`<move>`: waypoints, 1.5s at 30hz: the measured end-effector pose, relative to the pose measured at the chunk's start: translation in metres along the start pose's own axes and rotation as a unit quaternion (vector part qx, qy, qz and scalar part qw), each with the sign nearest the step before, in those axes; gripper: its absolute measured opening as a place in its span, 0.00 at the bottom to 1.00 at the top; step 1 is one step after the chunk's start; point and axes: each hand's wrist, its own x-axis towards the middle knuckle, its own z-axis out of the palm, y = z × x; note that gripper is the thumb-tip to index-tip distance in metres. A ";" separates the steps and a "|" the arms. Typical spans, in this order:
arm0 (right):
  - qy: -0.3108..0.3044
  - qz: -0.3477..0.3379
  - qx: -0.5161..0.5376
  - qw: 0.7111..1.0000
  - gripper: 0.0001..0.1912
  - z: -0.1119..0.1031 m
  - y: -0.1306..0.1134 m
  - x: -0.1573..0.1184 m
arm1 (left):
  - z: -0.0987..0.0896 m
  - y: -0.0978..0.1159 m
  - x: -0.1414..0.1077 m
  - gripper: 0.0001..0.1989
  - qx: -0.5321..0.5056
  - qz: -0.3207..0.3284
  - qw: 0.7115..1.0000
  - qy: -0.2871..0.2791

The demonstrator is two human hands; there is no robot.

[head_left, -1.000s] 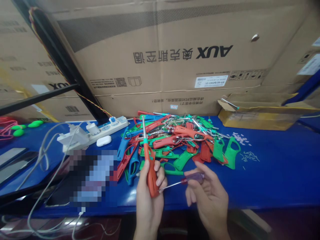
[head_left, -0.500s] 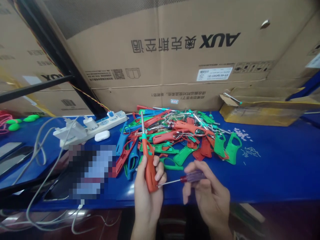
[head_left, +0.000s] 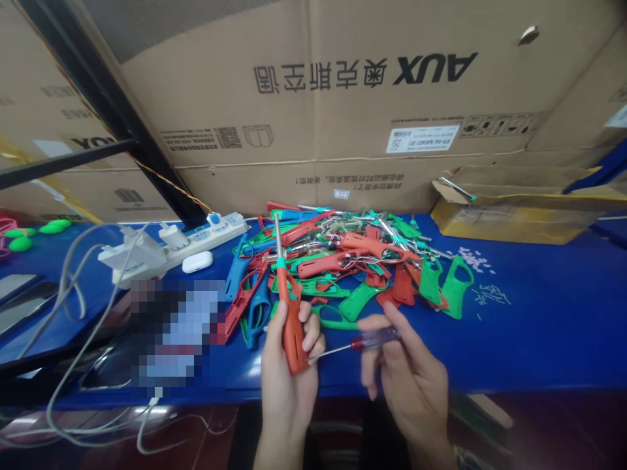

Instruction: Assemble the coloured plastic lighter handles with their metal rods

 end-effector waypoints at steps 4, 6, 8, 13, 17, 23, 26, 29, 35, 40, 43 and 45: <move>0.023 -0.074 -0.015 0.997 0.15 0.000 0.001 0.002 | 0.000 0.000 -0.001 0.09 0.008 0.001 1.000 -0.011; 0.007 -0.064 -0.035 0.997 0.17 0.001 -0.001 0.002 | 0.000 0.000 -0.002 0.10 0.010 -0.001 1.000 -0.016; -0.014 -0.036 -0.043 0.998 0.21 0.002 -0.001 0.002 | -0.001 0.000 -0.002 0.11 0.007 -0.003 1.000 -0.018; 0.010 -0.054 -0.021 0.998 0.20 -0.002 0.005 -0.002 | -0.001 0.000 0.000 0.10 -0.004 -0.007 1.000 -0.023; -0.008 -0.053 -0.054 0.997 0.16 -0.002 0.001 -0.002 | 0.000 0.001 0.000 0.10 -0.010 -0.007 1.000 -0.024; -0.040 -0.034 -0.019 0.998 0.21 -0.005 0.001 -0.002 | -0.002 0.001 -0.001 0.10 -0.020 -0.013 0.999 -0.023; -0.021 -0.064 -0.012 0.998 0.16 -0.005 0.004 0.000 | -0.002 0.001 -0.001 0.09 -0.011 -0.008 1.000 -0.021; -0.037 -0.063 -0.032 0.997 0.17 0.000 -0.001 0.000 | -0.001 -0.001 0.000 0.10 -0.003 -0.006 1.000 -0.018; -0.017 -0.059 -0.031 0.998 0.23 0.002 -0.003 0.000 | 0.000 0.000 -0.001 0.10 -0.010 -0.012 1.000 -0.011; -0.003 -0.089 -0.058 0.994 0.15 -0.002 0.002 0.000 | 0.000 0.001 -0.001 0.09 0.000 -0.001 1.000 0.000; -0.033 -0.068 -0.052 0.996 0.21 0.001 -0.001 -0.001 | -0.001 0.000 0.000 0.09 0.000 -0.002 1.000 -0.002; -0.042 -0.048 -0.044 0.997 0.25 0.003 -0.003 -0.002 | -0.001 0.000 0.000 0.09 -0.003 -0.006 1.000 -0.005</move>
